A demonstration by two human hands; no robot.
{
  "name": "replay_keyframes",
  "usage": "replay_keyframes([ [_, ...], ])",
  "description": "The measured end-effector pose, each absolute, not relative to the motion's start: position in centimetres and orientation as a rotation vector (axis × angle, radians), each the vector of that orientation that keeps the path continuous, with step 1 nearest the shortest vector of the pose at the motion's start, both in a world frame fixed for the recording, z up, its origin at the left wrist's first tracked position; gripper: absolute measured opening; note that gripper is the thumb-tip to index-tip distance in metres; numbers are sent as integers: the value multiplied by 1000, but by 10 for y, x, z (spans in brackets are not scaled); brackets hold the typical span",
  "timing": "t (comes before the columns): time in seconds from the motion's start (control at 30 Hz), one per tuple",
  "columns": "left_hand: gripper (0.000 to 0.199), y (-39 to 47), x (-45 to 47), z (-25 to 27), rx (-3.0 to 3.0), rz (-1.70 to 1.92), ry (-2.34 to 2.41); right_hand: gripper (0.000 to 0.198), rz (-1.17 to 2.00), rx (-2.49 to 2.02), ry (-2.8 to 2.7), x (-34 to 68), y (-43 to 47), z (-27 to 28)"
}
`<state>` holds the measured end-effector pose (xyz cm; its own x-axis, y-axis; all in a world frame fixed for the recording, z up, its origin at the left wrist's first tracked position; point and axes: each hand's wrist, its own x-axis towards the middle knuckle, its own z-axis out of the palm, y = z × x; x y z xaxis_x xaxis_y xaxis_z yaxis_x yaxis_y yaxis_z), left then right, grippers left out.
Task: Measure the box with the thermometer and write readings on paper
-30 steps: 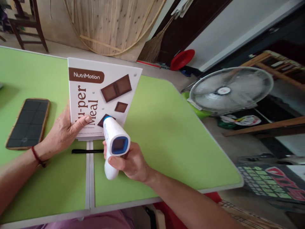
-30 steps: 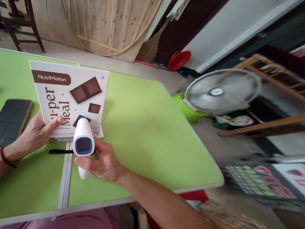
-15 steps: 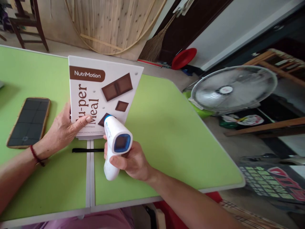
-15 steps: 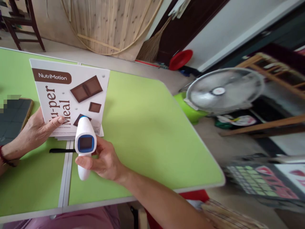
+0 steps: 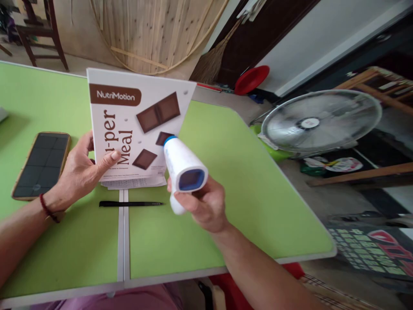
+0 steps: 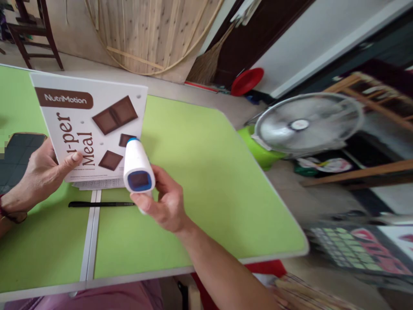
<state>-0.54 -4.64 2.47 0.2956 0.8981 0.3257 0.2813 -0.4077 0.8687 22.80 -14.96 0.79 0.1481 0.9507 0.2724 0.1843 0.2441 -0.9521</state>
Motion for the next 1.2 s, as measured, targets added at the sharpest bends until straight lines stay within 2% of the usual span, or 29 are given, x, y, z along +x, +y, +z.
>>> replay_keyframes([
  [0.17,63,-42,-6,21,1827,1268,1150,28,241,-1531,-1465,269,-132,-1],
  [0.33,65,-39,-7,21,1844,1263,1198,33,-3,-1680,-1723,296,-110,-19],
  [0.6,67,-36,-11,20,1909,1172,1281,35,-36,-1841,-1756,317,-94,-33],
  [0.77,69,-36,-10,19,1897,1169,1280,43,-66,-1861,-1732,316,-96,-29],
  [0.87,70,-36,-10,18,1872,1165,1273,33,-184,-1594,-1781,293,-108,-15],
  [1.0,68,-35,-11,14,1864,1183,1259,5,64,-1117,-2278,252,-131,2],
  [1.2,67,-31,-13,9,1856,1209,1194,17,-97,-1071,-2540,233,-144,8],
])
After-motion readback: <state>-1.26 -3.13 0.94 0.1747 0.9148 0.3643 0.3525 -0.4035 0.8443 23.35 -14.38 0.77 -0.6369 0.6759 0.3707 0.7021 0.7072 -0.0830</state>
